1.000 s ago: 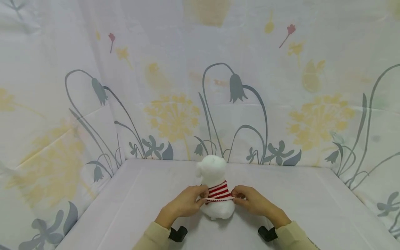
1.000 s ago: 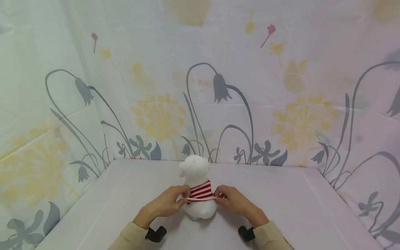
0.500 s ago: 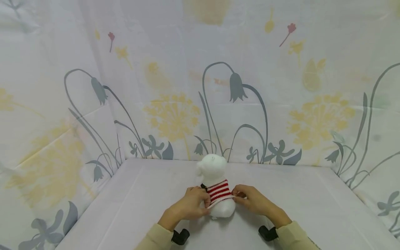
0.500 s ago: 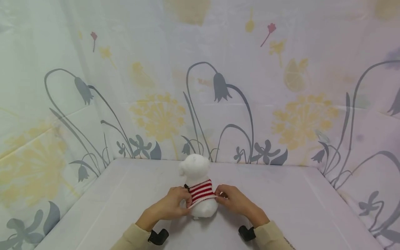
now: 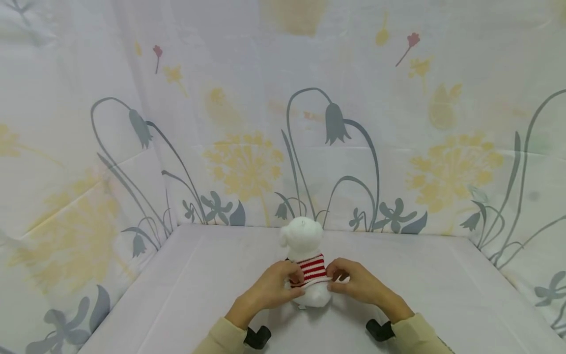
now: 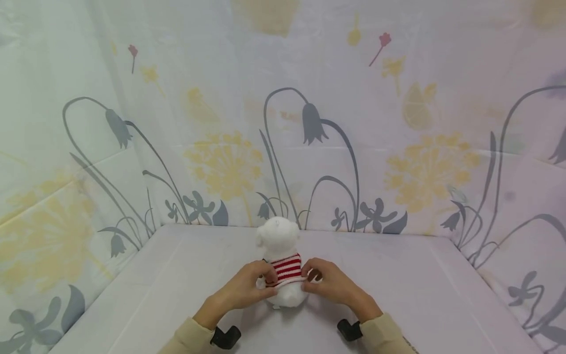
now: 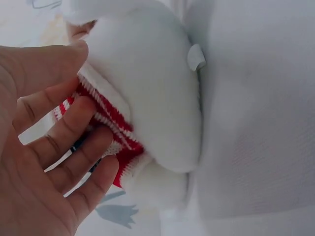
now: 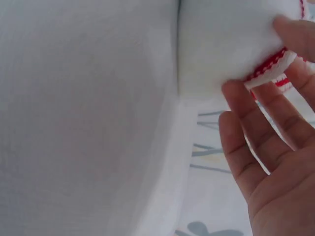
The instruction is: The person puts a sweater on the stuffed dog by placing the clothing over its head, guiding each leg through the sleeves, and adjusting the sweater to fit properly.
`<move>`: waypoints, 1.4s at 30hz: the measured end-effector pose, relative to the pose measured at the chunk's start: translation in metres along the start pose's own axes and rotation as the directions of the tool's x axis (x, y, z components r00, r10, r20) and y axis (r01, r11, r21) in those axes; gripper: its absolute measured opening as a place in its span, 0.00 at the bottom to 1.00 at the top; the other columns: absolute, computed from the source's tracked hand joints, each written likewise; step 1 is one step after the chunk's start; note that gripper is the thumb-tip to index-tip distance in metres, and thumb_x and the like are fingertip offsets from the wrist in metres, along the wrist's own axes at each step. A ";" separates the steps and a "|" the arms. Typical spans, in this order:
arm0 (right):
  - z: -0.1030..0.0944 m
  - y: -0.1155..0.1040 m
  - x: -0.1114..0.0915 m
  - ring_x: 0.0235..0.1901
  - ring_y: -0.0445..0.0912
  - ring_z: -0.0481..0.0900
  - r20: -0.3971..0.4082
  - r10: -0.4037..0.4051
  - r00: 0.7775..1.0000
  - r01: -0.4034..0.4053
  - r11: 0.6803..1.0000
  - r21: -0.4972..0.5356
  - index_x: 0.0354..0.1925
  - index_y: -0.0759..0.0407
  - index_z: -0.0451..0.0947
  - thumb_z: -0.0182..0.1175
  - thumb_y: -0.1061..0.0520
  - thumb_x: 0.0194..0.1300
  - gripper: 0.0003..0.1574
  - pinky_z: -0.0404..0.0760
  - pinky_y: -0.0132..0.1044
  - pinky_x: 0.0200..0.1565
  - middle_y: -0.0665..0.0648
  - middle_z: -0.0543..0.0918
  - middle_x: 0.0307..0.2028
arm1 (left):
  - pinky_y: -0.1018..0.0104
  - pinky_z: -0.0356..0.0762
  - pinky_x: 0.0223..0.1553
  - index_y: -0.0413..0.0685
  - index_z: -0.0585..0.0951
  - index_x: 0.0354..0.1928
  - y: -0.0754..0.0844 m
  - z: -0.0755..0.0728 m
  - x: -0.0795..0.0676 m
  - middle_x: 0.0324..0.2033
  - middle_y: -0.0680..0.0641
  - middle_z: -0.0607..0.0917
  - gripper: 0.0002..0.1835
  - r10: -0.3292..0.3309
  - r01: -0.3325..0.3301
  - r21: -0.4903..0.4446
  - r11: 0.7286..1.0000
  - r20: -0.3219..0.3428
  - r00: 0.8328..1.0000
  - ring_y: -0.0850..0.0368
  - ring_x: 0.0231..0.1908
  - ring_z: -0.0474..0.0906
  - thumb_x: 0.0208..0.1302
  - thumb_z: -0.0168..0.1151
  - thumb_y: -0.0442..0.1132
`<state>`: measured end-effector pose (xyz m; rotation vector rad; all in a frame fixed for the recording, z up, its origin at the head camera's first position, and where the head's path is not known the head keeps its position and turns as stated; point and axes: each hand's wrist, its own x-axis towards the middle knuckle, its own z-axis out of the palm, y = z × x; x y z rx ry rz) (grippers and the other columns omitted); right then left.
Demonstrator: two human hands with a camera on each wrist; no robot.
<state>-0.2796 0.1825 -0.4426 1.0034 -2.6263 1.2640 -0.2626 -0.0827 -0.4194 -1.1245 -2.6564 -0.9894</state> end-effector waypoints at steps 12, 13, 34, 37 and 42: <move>0.002 -0.014 0.001 0.41 0.42 0.75 0.046 0.032 0.998 -0.030 0.998 -0.055 0.28 0.44 0.76 0.62 0.44 0.62 0.10 0.76 0.40 0.41 0.45 0.78 0.40 | 0.69 0.71 0.40 0.53 0.84 0.27 0.003 0.001 -0.003 0.30 0.59 0.76 0.04 -0.040 0.042 0.032 0.999 -0.065 0.997 0.62 0.35 0.73 0.59 0.68 0.38; 0.004 -0.017 0.002 0.40 0.42 0.75 0.004 0.046 0.999 -0.045 0.996 -0.074 0.30 0.46 0.76 0.61 0.43 0.63 0.11 0.76 0.40 0.41 0.45 0.79 0.38 | 0.68 0.72 0.40 0.51 0.83 0.28 0.001 0.002 -0.003 0.30 0.58 0.77 0.03 -0.062 0.066 0.034 0.997 -0.107 0.992 0.61 0.35 0.74 0.59 0.67 0.38; 0.018 -0.034 0.006 0.53 0.53 0.74 -0.183 0.189 0.965 -0.225 0.954 -0.200 0.64 0.56 0.66 0.68 0.51 0.53 0.42 0.70 0.55 0.54 0.55 0.77 0.53 | 0.55 0.73 0.50 0.51 0.71 0.51 -0.001 0.008 0.000 0.48 0.51 0.77 0.28 -0.242 0.236 -0.077 0.969 -0.073 0.968 0.54 0.48 0.74 0.51 0.74 0.46; 0.003 -0.024 0.003 0.60 0.58 0.69 -0.132 0.192 0.972 -0.208 0.971 -0.119 0.65 0.55 0.66 0.65 0.56 0.54 0.40 0.63 0.61 0.59 0.57 0.74 0.59 | 0.55 0.72 0.50 0.53 0.71 0.52 0.008 0.011 0.000 0.49 0.51 0.76 0.28 -0.240 0.239 -0.080 0.968 -0.011 0.971 0.54 0.50 0.73 0.51 0.74 0.46; -0.010 -0.016 0.000 0.65 0.58 0.63 -0.076 0.228 0.971 -0.232 0.972 -0.050 0.66 0.50 0.66 0.63 0.59 0.54 0.40 0.59 0.64 0.60 0.55 0.70 0.63 | 0.57 0.73 0.49 0.55 0.72 0.53 0.024 0.010 -0.001 0.49 0.49 0.76 0.26 -0.252 0.253 -0.039 0.967 0.041 0.967 0.54 0.49 0.74 0.53 0.72 0.47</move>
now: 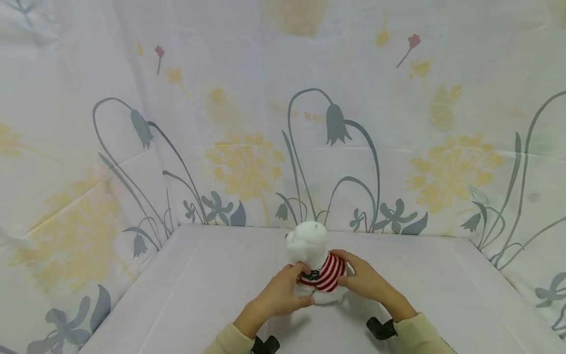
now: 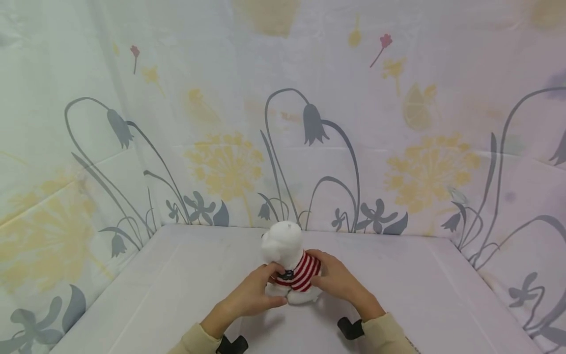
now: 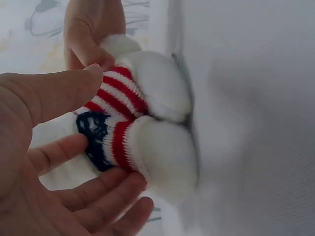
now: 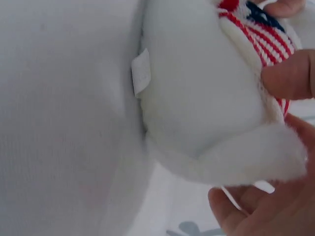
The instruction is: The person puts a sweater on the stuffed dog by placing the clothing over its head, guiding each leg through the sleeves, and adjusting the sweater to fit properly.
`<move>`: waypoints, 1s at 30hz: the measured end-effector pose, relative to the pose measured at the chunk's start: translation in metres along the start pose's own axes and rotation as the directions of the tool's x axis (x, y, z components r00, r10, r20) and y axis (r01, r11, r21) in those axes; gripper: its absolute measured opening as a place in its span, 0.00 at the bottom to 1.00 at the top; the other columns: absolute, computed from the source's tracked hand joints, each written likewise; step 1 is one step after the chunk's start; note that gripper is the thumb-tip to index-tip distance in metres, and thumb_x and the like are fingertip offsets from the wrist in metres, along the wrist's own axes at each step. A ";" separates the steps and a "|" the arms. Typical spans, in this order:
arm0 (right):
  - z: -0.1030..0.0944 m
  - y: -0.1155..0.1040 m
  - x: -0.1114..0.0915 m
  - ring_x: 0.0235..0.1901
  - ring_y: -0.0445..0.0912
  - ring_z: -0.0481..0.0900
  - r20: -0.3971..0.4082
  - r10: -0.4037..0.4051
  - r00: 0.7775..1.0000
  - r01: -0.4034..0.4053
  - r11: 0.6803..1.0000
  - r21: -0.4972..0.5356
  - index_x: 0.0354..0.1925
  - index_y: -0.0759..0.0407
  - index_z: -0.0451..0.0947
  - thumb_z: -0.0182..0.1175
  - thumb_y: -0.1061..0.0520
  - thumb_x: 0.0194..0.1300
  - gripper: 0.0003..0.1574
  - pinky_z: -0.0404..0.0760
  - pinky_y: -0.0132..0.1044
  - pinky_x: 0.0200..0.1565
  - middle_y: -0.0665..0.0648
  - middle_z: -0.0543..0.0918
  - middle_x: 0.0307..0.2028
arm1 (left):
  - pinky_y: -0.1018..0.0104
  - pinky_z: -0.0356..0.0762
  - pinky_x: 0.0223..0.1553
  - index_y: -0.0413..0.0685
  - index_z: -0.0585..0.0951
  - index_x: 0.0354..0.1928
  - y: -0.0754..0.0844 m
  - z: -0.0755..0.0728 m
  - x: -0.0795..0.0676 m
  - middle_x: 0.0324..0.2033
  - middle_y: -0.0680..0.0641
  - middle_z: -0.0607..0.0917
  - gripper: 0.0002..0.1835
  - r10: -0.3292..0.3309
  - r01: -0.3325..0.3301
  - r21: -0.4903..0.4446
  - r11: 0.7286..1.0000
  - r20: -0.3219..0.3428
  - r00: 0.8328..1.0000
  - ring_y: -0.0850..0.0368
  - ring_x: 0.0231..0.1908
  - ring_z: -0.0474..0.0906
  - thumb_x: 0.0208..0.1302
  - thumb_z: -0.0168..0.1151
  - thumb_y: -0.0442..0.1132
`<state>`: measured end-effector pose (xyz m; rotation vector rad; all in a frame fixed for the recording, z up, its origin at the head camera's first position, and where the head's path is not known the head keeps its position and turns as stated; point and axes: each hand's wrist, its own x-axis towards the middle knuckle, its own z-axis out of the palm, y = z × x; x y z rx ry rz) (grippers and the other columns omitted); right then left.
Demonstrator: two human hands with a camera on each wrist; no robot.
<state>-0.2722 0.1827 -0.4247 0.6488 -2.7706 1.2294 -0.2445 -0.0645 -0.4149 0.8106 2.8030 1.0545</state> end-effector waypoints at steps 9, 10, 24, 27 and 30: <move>0.009 -0.021 0.002 0.51 0.51 0.75 -0.257 -0.210 0.943 0.183 0.975 -0.126 0.60 0.57 0.70 0.67 0.50 0.59 0.33 0.75 0.53 0.49 0.55 0.78 0.50 | 0.68 0.73 0.28 0.51 0.79 0.28 0.004 -0.028 0.000 0.25 0.57 0.78 0.06 0.133 -0.172 -0.090 0.981 -0.336 0.932 0.63 0.26 0.74 0.61 0.64 0.41; 0.011 -0.026 0.003 0.46 0.49 0.77 -0.292 -0.233 0.928 0.202 0.971 -0.131 0.58 0.57 0.71 0.68 0.51 0.58 0.31 0.78 0.48 0.44 0.54 0.79 0.46 | 0.67 0.74 0.28 0.51 0.79 0.28 0.004 -0.031 0.002 0.25 0.57 0.78 0.05 0.158 -0.208 -0.085 0.974 -0.396 0.905 0.63 0.27 0.74 0.61 0.64 0.40; 0.032 -0.048 0.006 0.25 0.40 0.74 -0.406 -0.390 0.827 0.329 0.920 -0.213 0.61 0.59 0.68 0.71 0.57 0.54 0.37 0.74 0.29 0.26 0.55 0.78 0.38 | 0.51 0.74 0.50 0.56 0.66 0.68 -0.014 -0.061 0.054 0.63 0.49 0.69 0.29 0.158 -0.183 -0.231 0.956 -0.124 0.980 0.49 0.59 0.69 0.65 0.58 0.49; 0.034 -0.048 0.007 0.25 0.40 0.74 -0.405 -0.389 0.827 0.329 0.920 -0.213 0.62 0.58 0.68 0.71 0.56 0.55 0.38 0.74 0.28 0.26 0.55 0.78 0.39 | 0.52 0.76 0.47 0.58 0.66 0.68 -0.016 -0.062 0.056 0.64 0.49 0.69 0.29 0.136 -0.157 -0.265 0.951 -0.095 0.986 0.47 0.58 0.70 0.65 0.58 0.49; 0.035 -0.050 0.007 0.25 0.41 0.74 -0.411 -0.383 0.827 0.317 0.922 -0.223 0.61 0.58 0.68 0.72 0.55 0.53 0.39 0.73 0.28 0.25 0.55 0.78 0.39 | 0.55 0.77 0.45 0.59 0.67 0.67 -0.016 -0.061 0.056 0.63 0.51 0.69 0.29 0.130 -0.150 -0.258 0.954 -0.094 0.987 0.47 0.58 0.70 0.65 0.58 0.50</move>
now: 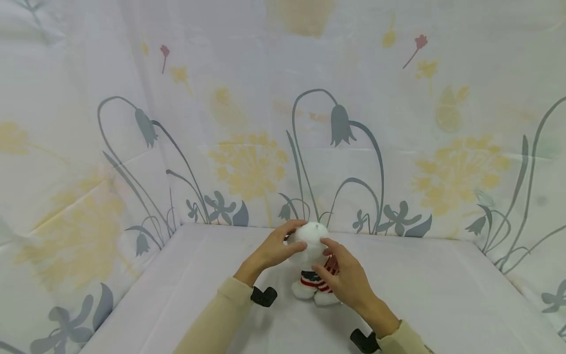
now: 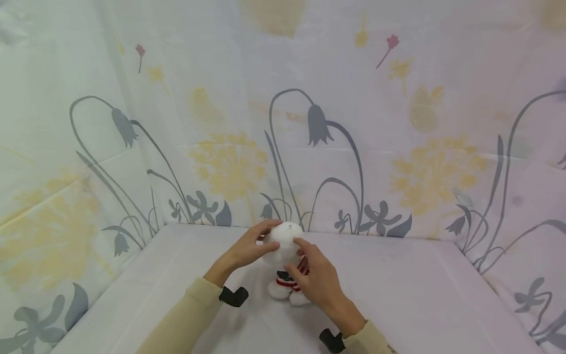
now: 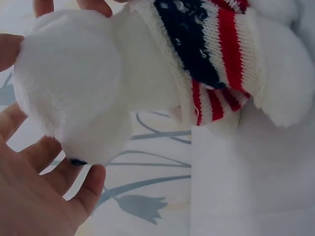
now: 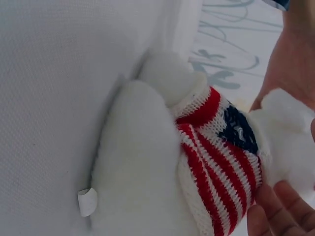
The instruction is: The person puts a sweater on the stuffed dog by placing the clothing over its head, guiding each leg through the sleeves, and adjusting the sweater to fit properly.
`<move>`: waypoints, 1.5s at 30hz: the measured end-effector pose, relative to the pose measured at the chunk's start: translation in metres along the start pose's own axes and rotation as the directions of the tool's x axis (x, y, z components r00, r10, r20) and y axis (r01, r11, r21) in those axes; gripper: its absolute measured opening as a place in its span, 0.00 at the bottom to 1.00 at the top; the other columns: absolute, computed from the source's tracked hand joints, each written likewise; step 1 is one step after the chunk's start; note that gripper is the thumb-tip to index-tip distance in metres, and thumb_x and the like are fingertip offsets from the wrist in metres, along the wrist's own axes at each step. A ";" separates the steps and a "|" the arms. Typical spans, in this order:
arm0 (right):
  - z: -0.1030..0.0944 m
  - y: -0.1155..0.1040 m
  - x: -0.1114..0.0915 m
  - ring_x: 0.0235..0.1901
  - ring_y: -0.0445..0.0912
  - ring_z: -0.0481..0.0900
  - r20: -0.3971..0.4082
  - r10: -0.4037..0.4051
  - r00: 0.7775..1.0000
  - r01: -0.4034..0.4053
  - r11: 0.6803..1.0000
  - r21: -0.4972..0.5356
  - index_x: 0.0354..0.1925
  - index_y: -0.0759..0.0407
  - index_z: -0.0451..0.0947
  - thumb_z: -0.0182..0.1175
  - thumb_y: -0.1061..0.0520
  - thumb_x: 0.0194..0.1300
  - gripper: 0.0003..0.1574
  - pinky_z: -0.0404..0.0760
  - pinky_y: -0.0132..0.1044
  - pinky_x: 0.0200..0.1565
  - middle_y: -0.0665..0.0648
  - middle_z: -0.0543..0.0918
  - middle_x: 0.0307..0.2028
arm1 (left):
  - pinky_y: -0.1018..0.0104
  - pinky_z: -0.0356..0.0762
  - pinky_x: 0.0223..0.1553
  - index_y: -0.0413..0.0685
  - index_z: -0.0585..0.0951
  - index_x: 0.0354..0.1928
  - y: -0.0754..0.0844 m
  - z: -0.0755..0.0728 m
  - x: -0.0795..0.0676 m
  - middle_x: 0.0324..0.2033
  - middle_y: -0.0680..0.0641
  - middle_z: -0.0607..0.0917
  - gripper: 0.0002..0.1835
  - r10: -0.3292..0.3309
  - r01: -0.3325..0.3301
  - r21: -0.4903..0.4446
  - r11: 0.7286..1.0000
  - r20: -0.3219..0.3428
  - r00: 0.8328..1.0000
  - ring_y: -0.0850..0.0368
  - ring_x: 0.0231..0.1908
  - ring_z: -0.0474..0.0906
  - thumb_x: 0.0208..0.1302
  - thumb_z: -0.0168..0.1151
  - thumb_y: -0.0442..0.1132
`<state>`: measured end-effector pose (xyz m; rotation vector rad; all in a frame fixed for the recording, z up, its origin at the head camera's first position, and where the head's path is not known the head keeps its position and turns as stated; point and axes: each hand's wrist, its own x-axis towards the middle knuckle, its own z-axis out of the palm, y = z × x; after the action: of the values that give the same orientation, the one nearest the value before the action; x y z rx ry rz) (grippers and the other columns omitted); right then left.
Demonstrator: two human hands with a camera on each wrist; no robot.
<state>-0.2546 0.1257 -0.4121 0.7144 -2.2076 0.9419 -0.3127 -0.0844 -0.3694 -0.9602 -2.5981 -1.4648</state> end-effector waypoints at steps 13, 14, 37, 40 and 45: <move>-0.017 0.015 0.003 0.29 0.43 0.73 0.035 0.039 0.999 -0.038 0.998 -0.041 0.58 0.56 0.69 0.73 0.55 0.50 0.38 0.73 0.32 0.28 0.52 0.77 0.39 | 0.67 0.77 0.36 0.56 0.69 0.65 0.011 0.017 -0.021 0.61 0.42 0.65 0.28 0.047 -0.044 0.056 0.997 -0.051 0.998 0.49 0.43 0.77 0.62 0.62 0.45; -0.020 0.019 0.003 0.30 0.43 0.73 0.065 0.046 0.997 -0.045 0.999 -0.013 0.59 0.54 0.69 0.72 0.56 0.51 0.38 0.74 0.32 0.29 0.51 0.78 0.40 | 0.67 0.77 0.35 0.58 0.69 0.64 0.011 0.020 -0.023 0.62 0.42 0.66 0.28 0.036 -0.034 0.050 0.998 -0.056 0.998 0.51 0.41 0.77 0.61 0.63 0.45; -0.036 0.017 -0.003 0.25 0.41 0.74 0.127 -0.047 0.991 0.083 0.950 -0.301 0.66 0.55 0.60 0.79 0.52 0.41 0.57 0.76 0.34 0.27 0.57 0.76 0.41 | 0.61 0.76 0.46 0.51 0.59 0.70 -0.012 0.043 -0.017 0.59 0.45 0.70 0.44 0.250 -0.230 0.195 0.953 -0.088 0.964 0.54 0.47 0.72 0.52 0.70 0.29; -0.040 0.026 -0.005 0.33 0.46 0.79 0.165 -0.020 0.986 0.058 0.972 -0.229 0.68 0.53 0.58 0.78 0.57 0.43 0.57 0.79 0.39 0.33 0.58 0.76 0.48 | 0.61 0.76 0.43 0.49 0.60 0.68 -0.013 0.053 -0.020 0.53 0.46 0.70 0.43 0.316 -0.279 0.237 0.931 -0.140 0.938 0.57 0.42 0.70 0.51 0.71 0.31; -0.046 0.035 -0.008 0.42 0.47 0.80 0.227 -0.005 0.974 0.040 0.988 -0.146 0.71 0.47 0.55 0.78 0.52 0.44 0.61 0.79 0.44 0.40 0.57 0.76 0.54 | 0.64 0.76 0.39 0.48 0.63 0.65 -0.013 0.064 -0.027 0.45 0.47 0.69 0.42 0.387 -0.329 0.259 0.908 -0.217 0.896 0.61 0.39 0.68 0.46 0.72 0.30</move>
<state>-0.2578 0.1834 -0.4075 0.8072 -2.4325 0.7024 -0.2799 -0.0536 -0.4234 -1.0628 -2.1853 -1.1045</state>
